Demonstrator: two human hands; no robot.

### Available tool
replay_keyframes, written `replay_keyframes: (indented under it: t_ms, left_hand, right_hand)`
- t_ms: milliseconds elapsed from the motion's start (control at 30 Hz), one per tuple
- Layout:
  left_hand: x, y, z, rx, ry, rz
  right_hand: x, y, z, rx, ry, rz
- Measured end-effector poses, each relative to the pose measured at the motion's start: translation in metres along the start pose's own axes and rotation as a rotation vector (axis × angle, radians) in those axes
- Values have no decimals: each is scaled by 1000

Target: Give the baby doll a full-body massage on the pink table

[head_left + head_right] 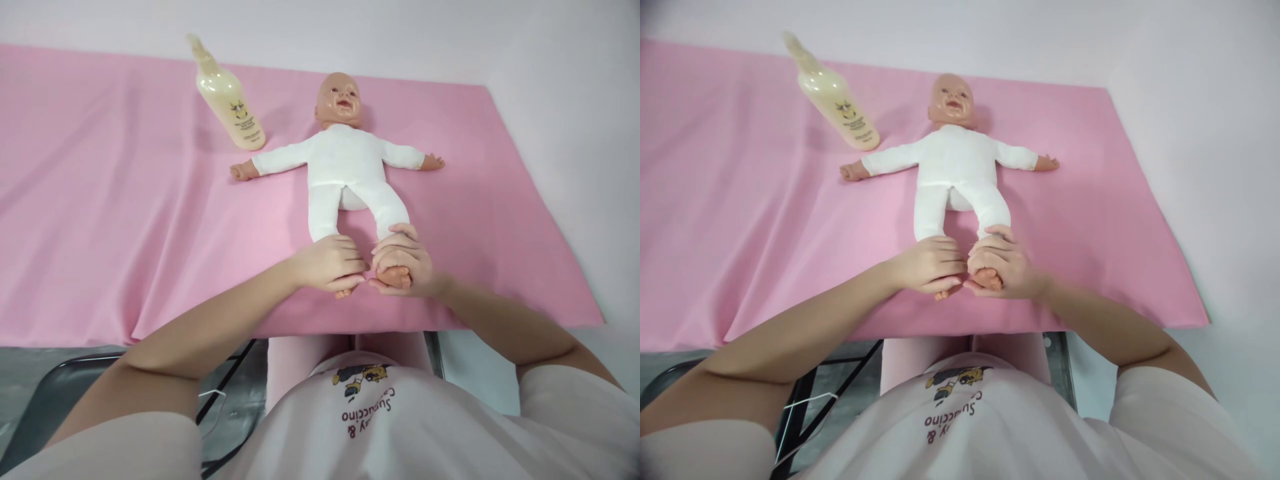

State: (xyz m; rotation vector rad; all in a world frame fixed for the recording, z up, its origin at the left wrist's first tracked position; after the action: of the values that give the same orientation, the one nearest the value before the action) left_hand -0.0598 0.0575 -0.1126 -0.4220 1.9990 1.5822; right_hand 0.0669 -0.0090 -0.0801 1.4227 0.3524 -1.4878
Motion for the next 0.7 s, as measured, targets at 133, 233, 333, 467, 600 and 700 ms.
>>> replay_keyframes:
  t_ms: [133, 233, 333, 467, 600, 700]
  left_hand:
    - [-1, -1, 0, -14, 14, 28]
    - [-1, -1, -1, -27, -2, 23]
    - [-2, 2, -1, -51, -17, -17]
    - [-1, 2, 1, -91, -18, -38]
    - [-1, 0, 4, -103, -7, -20]
    - [0, 0, 5, -88, 2, -8]
  right_hand:
    - [-2, 0, 0, -5, -45, -16]
    - [-2, 1, -1, -15, -72, -30]
    - [-2, 1, -1, -30, -49, -40]
    - [-2, -1, 1, -50, 35, -8]
    - [-2, -1, 1, -46, 58, 7]
    - [0, -1, 1, -83, 57, 49]
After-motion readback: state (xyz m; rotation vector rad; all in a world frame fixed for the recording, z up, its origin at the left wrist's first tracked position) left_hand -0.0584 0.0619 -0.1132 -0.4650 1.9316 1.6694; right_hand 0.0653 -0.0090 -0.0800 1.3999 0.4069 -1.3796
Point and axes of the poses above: each hand's wrist, its own x-axis away from the middle knuckle, its own y-axis out of the back of the hand, z = x × y, the point moved 6 cm from there along -x, towards the middle knuckle, and after that the axes turned 13 degrees about -z, right-handed, at the moved point
